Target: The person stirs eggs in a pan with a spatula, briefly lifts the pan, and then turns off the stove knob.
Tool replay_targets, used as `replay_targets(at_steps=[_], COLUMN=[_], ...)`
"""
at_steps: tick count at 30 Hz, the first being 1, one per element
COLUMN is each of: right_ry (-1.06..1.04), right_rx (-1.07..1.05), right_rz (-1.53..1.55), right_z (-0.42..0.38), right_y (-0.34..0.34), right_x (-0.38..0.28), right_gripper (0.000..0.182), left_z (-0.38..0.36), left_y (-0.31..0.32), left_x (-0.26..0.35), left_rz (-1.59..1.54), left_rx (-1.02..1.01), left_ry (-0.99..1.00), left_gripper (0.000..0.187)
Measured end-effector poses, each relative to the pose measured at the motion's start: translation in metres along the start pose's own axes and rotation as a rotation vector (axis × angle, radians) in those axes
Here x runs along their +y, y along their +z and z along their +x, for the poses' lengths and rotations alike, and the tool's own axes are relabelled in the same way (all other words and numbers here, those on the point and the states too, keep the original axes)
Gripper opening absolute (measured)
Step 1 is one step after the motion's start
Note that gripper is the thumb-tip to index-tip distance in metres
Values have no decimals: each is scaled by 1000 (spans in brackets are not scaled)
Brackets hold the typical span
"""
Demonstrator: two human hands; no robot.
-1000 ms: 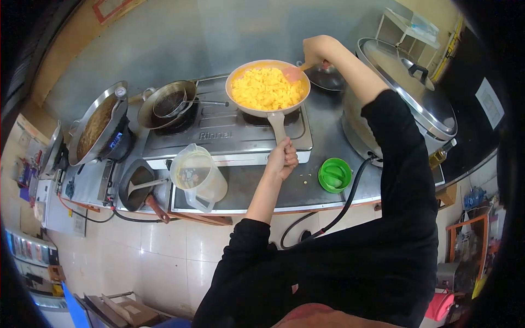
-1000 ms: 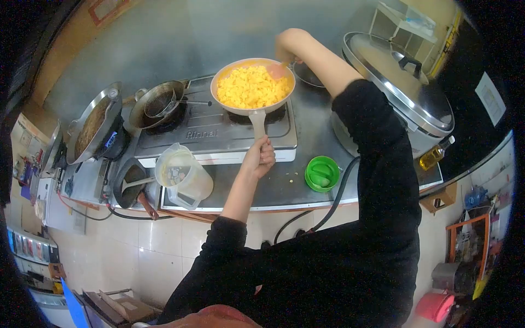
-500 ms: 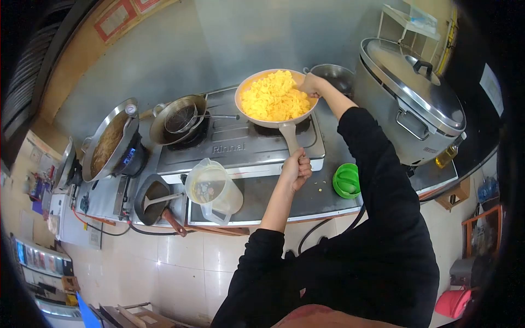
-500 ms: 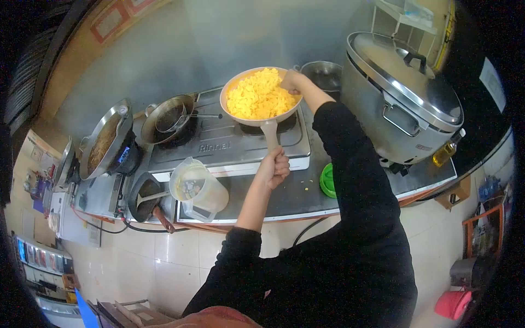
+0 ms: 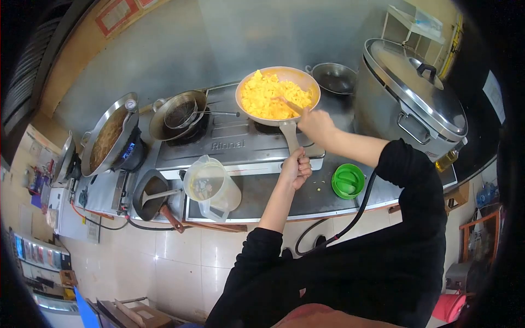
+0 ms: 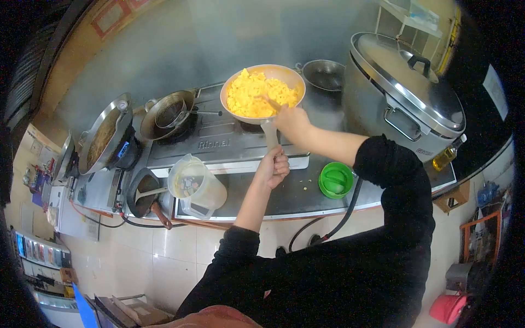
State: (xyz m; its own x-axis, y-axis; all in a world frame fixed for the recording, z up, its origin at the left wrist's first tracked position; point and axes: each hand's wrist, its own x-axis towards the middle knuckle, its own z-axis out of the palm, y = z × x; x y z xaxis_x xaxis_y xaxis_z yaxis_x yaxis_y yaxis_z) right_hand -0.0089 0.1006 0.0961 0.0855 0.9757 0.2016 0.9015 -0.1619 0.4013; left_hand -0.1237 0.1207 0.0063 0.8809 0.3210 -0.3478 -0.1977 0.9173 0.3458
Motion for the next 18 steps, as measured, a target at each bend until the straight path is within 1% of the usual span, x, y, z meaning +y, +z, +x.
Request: replay_targets(at_steps=[2,3,5,7,8,9,11,13,14,16,18], right_ry=[-41,-109,-164,-85,50,68,55,44,-107,36,51], right_rx=[17,42,46,203,-28,-46,-7,15,0,40,70], right_rz=[-88,-61,-57,41,65,66,92,92,67,159,133], right_z=[-3,1,32,63,65,62,42,19,15,21,39], right_y=[16,11,29,26,-16,-40,-81,-91,-73,-17,-6], right_x=[-8,-4,16,51,59,65,60,37,29,3,16], right_gripper=[14,14,16,14,12,12,12,12,12,24,21], left_z=[0,0,1,3,3,1,3,2,1,-1,-3], left_y=[2,2,-2,-6,-7,-4,-6,-6,-4,-2,1], left_x=[0,-1,0,2,3,3,3,3,4,2,1], left_rz=[10,12,14,13,17,0,2,12,23,21,-5], left_rx=[5,-8,-30,-32,-33,-33,-45,-42,-35,-21,-12], left_ry=[6,8,14,7,3,-1,1,9,13,24,37], left_gripper=[16,16,16,16,16,16,16,15,15,15,15])
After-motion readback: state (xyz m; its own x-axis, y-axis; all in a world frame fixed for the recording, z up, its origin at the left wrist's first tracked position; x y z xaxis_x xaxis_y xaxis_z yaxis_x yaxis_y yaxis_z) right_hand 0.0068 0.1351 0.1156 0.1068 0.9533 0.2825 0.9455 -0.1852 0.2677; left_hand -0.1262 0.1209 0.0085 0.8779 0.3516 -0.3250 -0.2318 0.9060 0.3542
